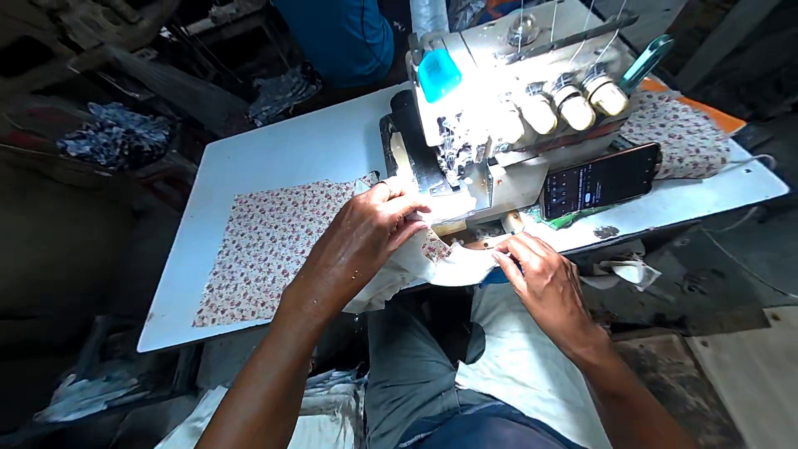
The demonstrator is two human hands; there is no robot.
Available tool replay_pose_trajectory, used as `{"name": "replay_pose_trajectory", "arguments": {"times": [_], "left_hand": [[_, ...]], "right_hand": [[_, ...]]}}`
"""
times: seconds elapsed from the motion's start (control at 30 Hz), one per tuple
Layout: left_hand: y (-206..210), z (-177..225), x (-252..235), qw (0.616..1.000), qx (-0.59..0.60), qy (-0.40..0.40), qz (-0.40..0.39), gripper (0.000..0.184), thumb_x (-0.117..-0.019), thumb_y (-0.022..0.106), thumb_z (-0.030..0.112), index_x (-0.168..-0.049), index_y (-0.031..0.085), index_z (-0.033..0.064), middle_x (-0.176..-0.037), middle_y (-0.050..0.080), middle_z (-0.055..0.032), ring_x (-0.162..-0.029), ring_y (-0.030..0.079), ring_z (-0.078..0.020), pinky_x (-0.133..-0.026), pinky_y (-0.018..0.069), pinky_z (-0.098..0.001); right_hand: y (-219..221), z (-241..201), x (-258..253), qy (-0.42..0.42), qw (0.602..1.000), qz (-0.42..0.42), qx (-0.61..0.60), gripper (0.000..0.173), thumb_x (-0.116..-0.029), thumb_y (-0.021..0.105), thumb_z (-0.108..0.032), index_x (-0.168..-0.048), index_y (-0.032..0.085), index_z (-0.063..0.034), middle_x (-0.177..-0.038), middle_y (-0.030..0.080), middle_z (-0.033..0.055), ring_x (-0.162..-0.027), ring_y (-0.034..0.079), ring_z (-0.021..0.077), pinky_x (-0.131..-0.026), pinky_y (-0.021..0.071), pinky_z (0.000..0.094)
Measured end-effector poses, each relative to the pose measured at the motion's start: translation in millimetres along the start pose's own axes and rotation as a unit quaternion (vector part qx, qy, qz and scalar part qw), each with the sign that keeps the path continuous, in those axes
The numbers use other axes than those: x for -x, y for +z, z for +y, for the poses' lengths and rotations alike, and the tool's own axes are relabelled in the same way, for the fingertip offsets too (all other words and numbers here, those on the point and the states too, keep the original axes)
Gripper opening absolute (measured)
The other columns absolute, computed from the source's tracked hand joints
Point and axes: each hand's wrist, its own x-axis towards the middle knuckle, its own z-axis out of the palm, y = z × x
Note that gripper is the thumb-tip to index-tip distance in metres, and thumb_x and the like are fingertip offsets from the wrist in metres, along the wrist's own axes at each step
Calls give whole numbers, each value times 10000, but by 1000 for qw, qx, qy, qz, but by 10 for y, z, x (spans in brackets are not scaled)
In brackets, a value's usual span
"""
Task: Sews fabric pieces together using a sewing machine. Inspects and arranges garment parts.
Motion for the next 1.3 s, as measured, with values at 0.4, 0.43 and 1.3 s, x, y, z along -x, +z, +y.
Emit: {"name": "replay_pose_trajectory", "arguments": {"times": [0.4,0.43,1.3], "left_hand": [[52,97,-160,999,28,12,43,189,-946,680,219,-959,752,45,-795,558,-43,-651,485,-85,-589,381,-201],[76,113,-181,998,37,21,54,194,-940,686,233,-944,753,51,-777,545,-28,-646,465,-63,-583,359,-183],[-738,-41,235,927,-293,-234,-20,545,-1075,472,441,-996,699,-48,-863,657,-354,-870,647,-615,-639,463,-726]], "right_hand": [[-107,-110,-162,-49,990,36,-131,184,-994,641,-186,-1076,743,-56,-1059,717,83,-1002,679,206,-886,545,346],[-130,-154,-207,-57,985,50,-154,193,-985,662,-197,-1088,743,-56,-1069,714,78,-1024,671,185,-906,537,322],[-635,-1277,-1232,-187,978,6,94,307,-924,568,90,-1081,748,-104,-1201,655,164,-635,638,298,-501,452,412]]}}
